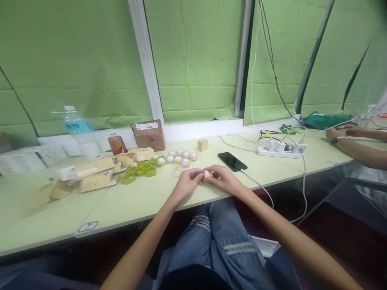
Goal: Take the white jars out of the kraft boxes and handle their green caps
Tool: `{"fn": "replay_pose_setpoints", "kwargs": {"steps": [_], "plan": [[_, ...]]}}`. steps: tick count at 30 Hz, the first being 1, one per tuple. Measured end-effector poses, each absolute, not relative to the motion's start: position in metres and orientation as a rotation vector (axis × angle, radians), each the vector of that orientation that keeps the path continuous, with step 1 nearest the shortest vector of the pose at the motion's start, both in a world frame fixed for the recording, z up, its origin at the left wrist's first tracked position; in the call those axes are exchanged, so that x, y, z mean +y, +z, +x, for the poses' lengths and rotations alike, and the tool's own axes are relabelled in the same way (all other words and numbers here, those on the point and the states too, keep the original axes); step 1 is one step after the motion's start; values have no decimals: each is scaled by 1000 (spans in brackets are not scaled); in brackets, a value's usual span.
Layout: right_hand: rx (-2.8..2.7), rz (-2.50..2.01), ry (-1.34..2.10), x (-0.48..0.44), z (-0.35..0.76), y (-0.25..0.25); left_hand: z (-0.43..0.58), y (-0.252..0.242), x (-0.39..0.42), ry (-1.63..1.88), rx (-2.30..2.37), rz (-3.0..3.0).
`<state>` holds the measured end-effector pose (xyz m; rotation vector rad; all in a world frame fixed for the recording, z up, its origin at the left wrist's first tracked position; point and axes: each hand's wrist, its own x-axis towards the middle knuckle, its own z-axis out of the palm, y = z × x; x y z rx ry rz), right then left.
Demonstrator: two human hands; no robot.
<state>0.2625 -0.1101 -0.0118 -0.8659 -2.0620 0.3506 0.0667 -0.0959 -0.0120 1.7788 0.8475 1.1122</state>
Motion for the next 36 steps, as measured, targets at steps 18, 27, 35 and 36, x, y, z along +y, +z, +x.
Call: {"fn": "replay_pose_setpoints", "kwargs": {"steps": [18,27,35,36], "plan": [[-2148,-936,218,-122,255,0,73,-14,-105,1251,956,2014],[-2184,-1162,229,-128,252,11,72,-12,-105,1203,942,2018],[-2173,-1214,235,-129,250,10,72,-13,-103,1149,921,1979],[-2168,-1218,236,-129,250,9,71,-14,-102,1149,927,1978]]}}
